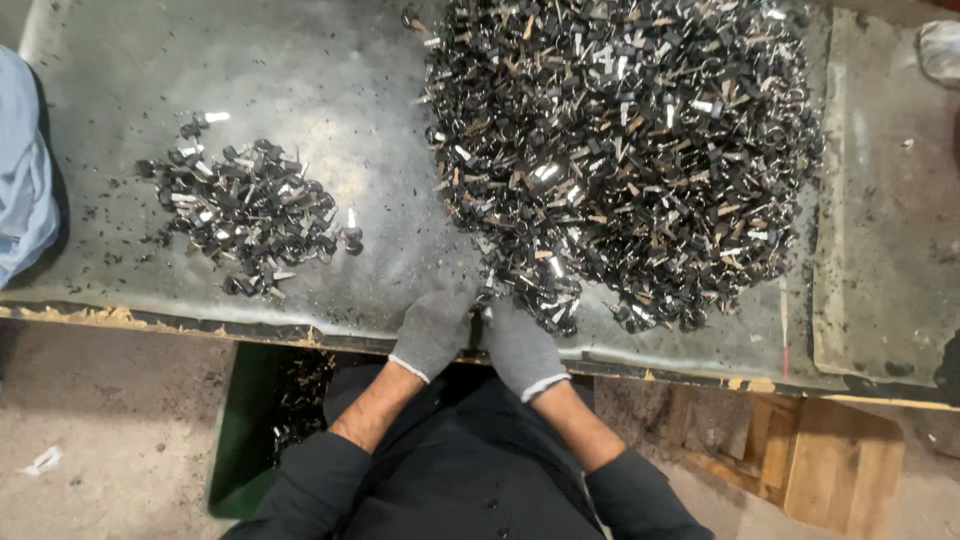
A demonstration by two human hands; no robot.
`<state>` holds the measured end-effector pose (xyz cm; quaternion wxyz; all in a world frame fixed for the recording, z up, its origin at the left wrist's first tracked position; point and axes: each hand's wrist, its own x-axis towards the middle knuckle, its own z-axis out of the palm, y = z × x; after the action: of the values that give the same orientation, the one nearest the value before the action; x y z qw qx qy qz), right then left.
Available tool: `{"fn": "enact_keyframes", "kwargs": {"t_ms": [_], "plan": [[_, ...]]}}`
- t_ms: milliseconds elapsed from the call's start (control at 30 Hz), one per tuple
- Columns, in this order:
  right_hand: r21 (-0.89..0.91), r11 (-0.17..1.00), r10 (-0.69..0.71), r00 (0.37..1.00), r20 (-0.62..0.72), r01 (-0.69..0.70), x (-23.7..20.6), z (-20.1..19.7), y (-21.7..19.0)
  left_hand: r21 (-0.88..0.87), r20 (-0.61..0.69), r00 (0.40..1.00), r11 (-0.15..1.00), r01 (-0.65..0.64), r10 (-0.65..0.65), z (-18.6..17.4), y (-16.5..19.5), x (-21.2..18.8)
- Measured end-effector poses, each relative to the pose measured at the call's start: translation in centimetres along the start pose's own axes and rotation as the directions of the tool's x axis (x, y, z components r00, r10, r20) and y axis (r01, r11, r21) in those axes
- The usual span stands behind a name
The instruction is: The person, wearing gloves, sits at a workbench and sorts small metal components one at a time from a large pile, placing selected pieces onto a separate pile on the left side of the table. The sorted pile gradually grows as the person continues picking through the larger heap.
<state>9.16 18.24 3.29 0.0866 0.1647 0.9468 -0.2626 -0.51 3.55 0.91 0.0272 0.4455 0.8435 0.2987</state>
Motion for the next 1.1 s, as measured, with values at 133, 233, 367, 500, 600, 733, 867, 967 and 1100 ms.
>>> {"fn": "enact_keyframes", "kwargs": {"t_ms": [133, 233, 367, 500, 600, 733, 867, 967, 1100], "plan": [[0.025, 0.994, 0.103, 0.993, 0.06, -0.105, -0.1, 0.3, -0.6, -0.023, -0.052, 0.998, 0.999, -0.032, 0.03, 0.6, -0.6, -0.5], [0.112, 0.984, 0.128, 0.989, 0.074, -0.136, -0.2, 0.4, -0.8, 0.054, -0.021, 0.999, 0.998, -0.04, 0.041, 0.9, -1.1, -0.6], [-0.031, 0.995, 0.1, 0.994, 0.038, -0.099, 0.0, 0.6, -0.5, 0.002, -0.032, 0.999, 0.999, -0.034, 0.034, 1.0, -0.8, -0.6], [0.022, 0.988, 0.148, 0.98, 0.135, -0.152, 0.0, 0.8, 0.0, -0.021, -0.068, 0.997, 0.999, -0.03, 0.029, 0.6, -0.6, -0.6], [-0.266, 0.94, -0.186, 0.975, 0.121, 0.213, -0.7, 0.7, -0.2, -0.125, -0.141, 0.99, 0.992, -0.003, -0.014, 0.2, -0.4, -0.6], [-0.201, 0.979, 0.003, 1.0, 0.014, 0.0, -1.4, 0.8, -1.4, -0.115, -0.111, 0.993, 0.993, 0.023, -0.036, 0.3, 0.2, -0.9], [0.109, 0.994, -0.019, 0.994, 0.11, 0.007, 0.1, -0.1, -1.4, -0.14, -0.215, 0.976, 0.988, -0.059, 0.028, 0.1, 0.2, -1.1], [0.061, 0.985, 0.138, 0.952, 0.272, -0.16, 0.6, -0.7, -1.3, -0.092, -0.121, 0.977, 0.982, 0.165, -0.176, 0.0, 0.3, -1.4], [0.011, 1.0, -0.025, 0.998, 0.062, 0.025, -1.0, -1.4, -1.6, 0.162, -0.13, 0.991, 0.985, 0.05, -0.029, 0.6, 0.5, -2.0]]}}
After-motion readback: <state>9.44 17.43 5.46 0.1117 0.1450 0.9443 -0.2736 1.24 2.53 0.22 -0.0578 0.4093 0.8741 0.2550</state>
